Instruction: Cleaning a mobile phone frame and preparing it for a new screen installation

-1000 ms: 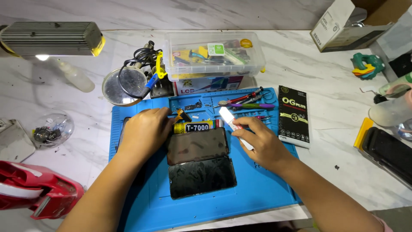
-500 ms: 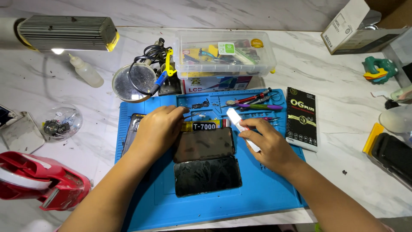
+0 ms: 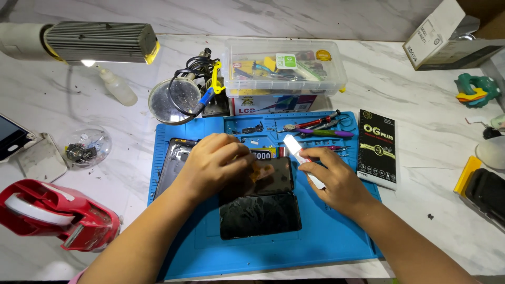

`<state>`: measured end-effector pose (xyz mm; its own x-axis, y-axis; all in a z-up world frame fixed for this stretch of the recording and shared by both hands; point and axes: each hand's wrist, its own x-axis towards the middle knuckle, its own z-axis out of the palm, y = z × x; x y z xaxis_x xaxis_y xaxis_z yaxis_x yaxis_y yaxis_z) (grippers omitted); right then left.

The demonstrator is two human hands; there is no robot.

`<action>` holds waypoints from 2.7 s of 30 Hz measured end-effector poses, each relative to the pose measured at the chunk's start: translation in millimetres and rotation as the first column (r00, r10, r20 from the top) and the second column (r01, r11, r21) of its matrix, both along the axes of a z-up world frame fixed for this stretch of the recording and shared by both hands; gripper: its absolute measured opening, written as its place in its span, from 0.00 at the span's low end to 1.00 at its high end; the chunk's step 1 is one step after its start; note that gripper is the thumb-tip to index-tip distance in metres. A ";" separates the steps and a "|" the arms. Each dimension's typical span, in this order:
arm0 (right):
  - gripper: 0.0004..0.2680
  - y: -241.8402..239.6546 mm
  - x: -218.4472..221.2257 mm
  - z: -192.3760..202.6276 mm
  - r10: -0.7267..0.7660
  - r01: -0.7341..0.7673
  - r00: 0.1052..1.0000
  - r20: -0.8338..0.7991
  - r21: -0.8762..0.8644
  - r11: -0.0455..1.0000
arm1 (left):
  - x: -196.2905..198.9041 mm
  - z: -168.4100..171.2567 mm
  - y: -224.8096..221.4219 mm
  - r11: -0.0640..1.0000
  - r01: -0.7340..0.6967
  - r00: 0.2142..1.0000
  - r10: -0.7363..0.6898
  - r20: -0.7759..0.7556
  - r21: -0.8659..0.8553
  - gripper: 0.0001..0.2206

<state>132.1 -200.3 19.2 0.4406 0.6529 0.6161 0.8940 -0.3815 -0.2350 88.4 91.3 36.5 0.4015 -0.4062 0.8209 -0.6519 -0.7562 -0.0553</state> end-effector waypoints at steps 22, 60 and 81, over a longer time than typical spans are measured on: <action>0.05 -4.2 0.1 -8.7 0.278 0.081 0.796 -0.537 0.550 0.831 | -9.2 -18.3 -23.7 0.955 0.217 0.976 -0.219 -0.015 0.200 0.13; 0.13 -16.5 12.4 15.6 -0.230 0.155 0.580 -0.782 -0.172 0.973 | -7.5 -9.8 -6.8 0.961 0.142 0.947 -0.063 -0.315 0.235 0.12; 0.30 -150.7 111.2 -0.9 -0.956 0.638 0.259 -0.138 -0.719 0.276 | -1.6 -34.2 -1.9 0.979 0.041 0.995 -0.022 -0.098 0.200 0.11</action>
